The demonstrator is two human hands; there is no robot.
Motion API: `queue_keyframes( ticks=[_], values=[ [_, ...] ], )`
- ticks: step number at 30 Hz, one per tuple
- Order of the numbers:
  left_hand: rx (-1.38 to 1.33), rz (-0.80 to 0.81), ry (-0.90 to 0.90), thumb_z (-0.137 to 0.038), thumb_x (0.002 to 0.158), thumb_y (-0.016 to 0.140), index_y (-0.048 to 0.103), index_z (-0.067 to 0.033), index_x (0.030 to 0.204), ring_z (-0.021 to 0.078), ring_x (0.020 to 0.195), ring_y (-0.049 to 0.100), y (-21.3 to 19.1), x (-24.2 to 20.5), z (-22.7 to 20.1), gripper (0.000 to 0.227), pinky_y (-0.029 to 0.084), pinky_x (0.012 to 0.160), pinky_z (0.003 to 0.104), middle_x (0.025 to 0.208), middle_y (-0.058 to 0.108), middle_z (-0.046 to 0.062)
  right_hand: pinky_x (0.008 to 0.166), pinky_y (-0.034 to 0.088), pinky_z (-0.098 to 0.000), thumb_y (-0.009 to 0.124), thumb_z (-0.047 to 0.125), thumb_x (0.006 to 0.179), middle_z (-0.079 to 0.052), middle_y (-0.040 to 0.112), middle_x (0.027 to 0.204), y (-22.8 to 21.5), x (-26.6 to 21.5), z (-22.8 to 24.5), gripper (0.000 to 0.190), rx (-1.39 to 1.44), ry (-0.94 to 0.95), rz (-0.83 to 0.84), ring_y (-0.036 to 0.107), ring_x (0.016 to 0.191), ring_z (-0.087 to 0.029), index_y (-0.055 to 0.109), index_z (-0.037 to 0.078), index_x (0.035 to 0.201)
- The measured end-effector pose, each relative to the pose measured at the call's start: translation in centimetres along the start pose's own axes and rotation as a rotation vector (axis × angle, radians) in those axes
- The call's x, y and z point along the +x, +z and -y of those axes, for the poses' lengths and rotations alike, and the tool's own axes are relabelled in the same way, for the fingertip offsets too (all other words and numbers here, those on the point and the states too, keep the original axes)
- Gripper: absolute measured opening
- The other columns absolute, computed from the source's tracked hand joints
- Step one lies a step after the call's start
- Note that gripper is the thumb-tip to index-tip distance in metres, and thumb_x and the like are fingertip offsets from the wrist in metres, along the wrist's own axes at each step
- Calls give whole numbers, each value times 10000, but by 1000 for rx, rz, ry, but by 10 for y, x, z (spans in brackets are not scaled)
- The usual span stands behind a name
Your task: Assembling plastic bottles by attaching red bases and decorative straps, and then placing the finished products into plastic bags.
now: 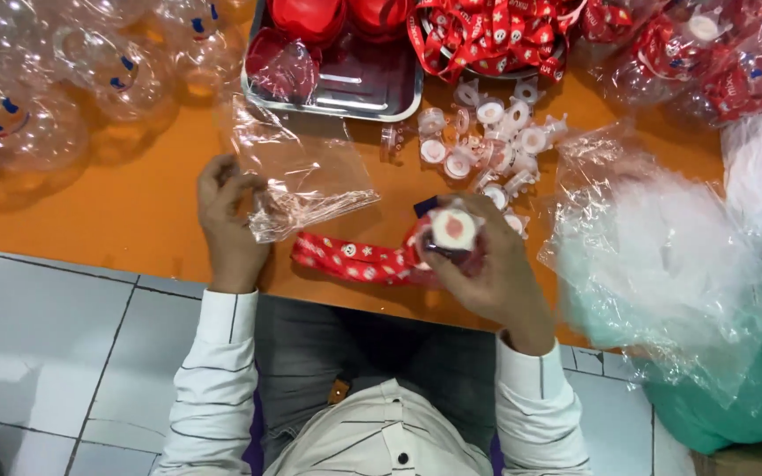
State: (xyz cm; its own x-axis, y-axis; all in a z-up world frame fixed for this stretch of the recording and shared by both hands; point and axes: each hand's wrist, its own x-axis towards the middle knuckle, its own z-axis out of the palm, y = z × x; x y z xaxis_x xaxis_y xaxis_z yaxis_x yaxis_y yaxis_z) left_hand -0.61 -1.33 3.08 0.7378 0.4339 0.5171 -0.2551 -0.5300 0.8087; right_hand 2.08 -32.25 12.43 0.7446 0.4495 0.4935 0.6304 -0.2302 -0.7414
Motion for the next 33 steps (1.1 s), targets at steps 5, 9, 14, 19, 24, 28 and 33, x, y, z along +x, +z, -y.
queue_keyframes(
  ticks=[5, 9, 14, 19, 24, 28, 33],
  values=[
    [56, 198, -11, 141, 900, 599, 688, 97, 1069, 562, 1264, 532, 9, -1, -8, 196, 438, 1085, 592, 1379, 501, 352, 1064, 460, -517, 781, 71, 734, -248, 635, 1263, -17, -12, 0, 795, 79, 100, -30, 618, 1201, -365, 442, -36, 1445],
    [158, 262, -20, 161, 864, 550, 710, 134, 1140, 509, 1242, 577, 2, -10, 9, 321, 490, 1053, 536, 1371, 565, 343, 1159, 383, -566, 753, 129, 773, -267, 542, 1390, -12, -11, 6, 932, 82, 29, -138, 529, 1314, -371, 274, 21, 1566],
    [345, 158, 103, 108, 876, 624, 730, 112, 1151, 478, 1234, 584, -5, -22, 10, 295, 458, 1077, 536, 1305, 618, 294, 1117, 431, -518, 764, 169, 796, -240, 526, 1308, 11, -18, 18, 760, -152, -160, -418, 540, 1206, -356, 423, -76, 1430],
    [452, 302, 327, -92, 970, 621, 637, -42, 1353, 511, 1391, 380, 9, -15, 0, 387, 311, 1125, 635, 1498, 479, 221, 919, 574, -494, 763, 104, 768, -152, 709, 1052, 80, -26, 44, 333, -74, -218, -335, 715, 988, -368, 714, -1, 1080],
    [778, 355, 153, -302, 1013, 560, 670, -178, 1302, 358, 1270, 513, 13, -37, 12, 333, 346, 1074, 590, 1294, 593, 110, 972, 466, -536, 700, 323, 953, -211, 683, 1044, 122, -23, -1, 508, -157, -82, 142, 666, 982, -377, 611, -9, 1327],
    [878, 229, 125, -389, 964, 622, 728, -214, 1169, 318, 1104, 581, 10, -51, 4, 289, 426, 940, 468, 1096, 604, 74, 1048, 401, -585, 646, 357, 992, -178, 729, 908, 128, -35, -17, 417, -310, 25, 149, 697, 877, -334, 688, -7, 1191],
    [591, 228, 157, -310, 943, 722, 698, -69, 1241, 481, 1346, 437, 15, -38, -12, 384, 340, 1104, 600, 1334, 544, 242, 799, 525, -494, 725, 177, 926, -177, 634, 926, 126, -23, -4, 386, -346, 111, 79, 669, 860, -390, 643, 11, 1265]
  ],
)
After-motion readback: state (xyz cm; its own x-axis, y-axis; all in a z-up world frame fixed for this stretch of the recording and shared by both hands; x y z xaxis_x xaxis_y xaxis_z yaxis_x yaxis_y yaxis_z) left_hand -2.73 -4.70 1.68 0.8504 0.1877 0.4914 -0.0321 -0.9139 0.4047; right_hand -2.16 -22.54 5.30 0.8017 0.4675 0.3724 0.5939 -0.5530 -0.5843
